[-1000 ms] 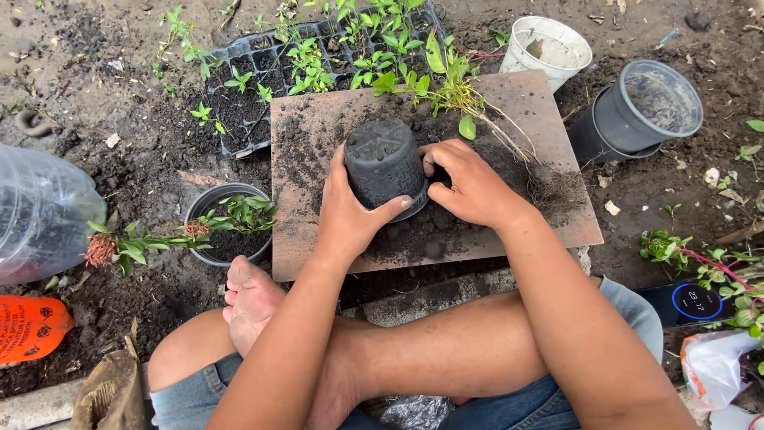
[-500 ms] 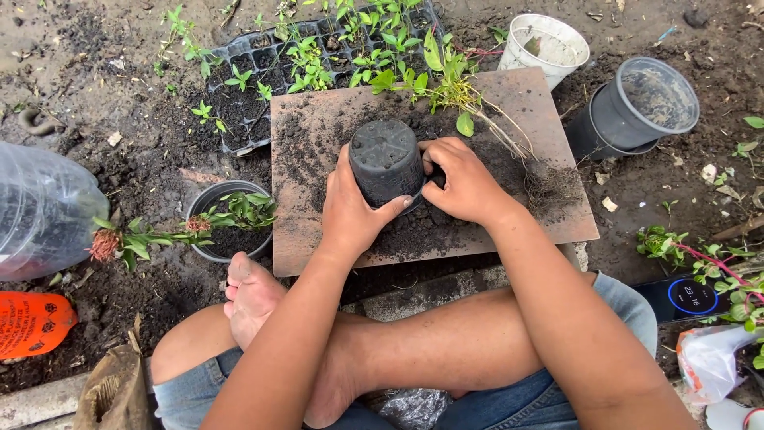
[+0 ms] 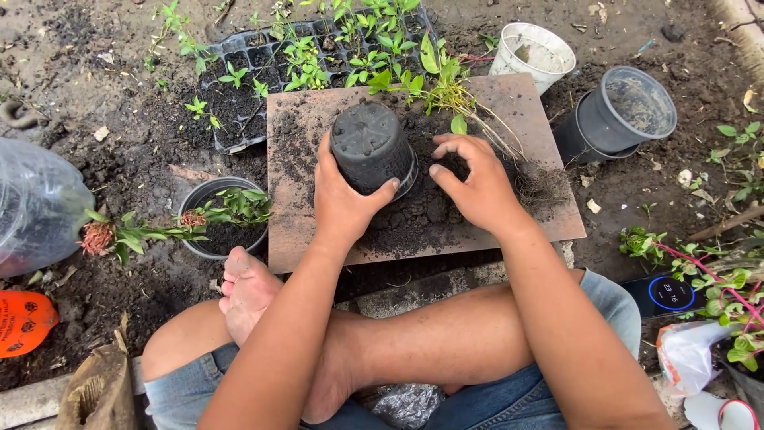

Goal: The person is preparing soil balls by hand, molding and compressing soil around the roots of small seedlings on a wooden board.

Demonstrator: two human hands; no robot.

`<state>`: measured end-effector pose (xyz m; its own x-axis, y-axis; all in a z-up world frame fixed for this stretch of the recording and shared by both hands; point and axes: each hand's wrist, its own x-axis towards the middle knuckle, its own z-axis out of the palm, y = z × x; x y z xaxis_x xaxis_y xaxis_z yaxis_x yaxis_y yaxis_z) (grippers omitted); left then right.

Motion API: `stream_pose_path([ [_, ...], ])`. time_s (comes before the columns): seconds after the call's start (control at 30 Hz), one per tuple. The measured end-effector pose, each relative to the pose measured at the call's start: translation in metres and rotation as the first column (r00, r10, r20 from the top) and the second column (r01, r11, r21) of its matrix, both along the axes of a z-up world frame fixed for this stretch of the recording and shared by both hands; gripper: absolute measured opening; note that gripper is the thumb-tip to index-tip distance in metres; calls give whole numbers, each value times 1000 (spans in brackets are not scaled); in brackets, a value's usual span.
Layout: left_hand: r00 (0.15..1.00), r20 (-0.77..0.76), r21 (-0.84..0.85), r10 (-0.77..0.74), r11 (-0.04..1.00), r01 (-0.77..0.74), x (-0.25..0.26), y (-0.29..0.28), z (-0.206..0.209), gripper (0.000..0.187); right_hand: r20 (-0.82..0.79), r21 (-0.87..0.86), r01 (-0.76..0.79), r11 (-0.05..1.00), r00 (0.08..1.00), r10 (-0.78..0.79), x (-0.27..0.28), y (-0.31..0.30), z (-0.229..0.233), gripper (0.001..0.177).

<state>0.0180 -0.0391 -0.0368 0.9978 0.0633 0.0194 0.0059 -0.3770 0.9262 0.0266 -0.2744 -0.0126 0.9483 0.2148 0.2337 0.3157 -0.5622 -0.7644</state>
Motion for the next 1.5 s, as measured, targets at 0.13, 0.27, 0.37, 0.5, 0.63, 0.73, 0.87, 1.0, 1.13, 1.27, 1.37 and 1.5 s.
stream_pose_path([
  [0.13,1000,-19,-47,-3,999,2,-2,0,6,114,-15,-23,-14,1000,1000,13,0,4,-10,15],
  [0.27,999,-41,-74,24,997,-27,0,0,14,116,107,-27,-42,999,993,45,4,10,-16,17],
  [0.37,993,-87,-132,80,987,-91,6,-1,4,120,121,-16,-68,998,990,69,8,15,-20,22],
  [0.5,976,-119,-236,182,950,-206,14,0,-11,122,134,-14,-90,996,987,91,13,15,-27,27],
  [0.63,968,-89,-303,236,919,-252,14,9,2,117,148,-26,-101,995,984,103,18,15,-25,29],
  [0.73,988,-44,-384,146,911,-152,8,10,4,107,158,-13,-98,995,983,99,17,19,-25,32],
  [0.87,969,-32,-397,245,886,-238,13,10,1,109,165,27,-119,992,980,113,14,29,-20,36],
  [1.0,919,-60,-482,389,796,-368,21,22,-14,106,120,-9,-169,986,978,169,12,38,-12,49],
  [1.13,919,-107,-601,380,712,-364,20,21,-2,104,104,-116,-224,968,966,236,7,48,-3,57],
  [1.27,899,-172,-598,402,682,-420,21,24,9,114,187,-238,-258,936,934,305,10,49,-14,45],
  [1.37,897,-285,-552,339,707,-442,19,28,29,120,196,-241,-246,939,935,295,12,46,-16,38],
  [1.5,907,-397,-427,144,845,-321,27,44,37,119,218,-207,-225,952,938,269,11,49,-15,35],
])
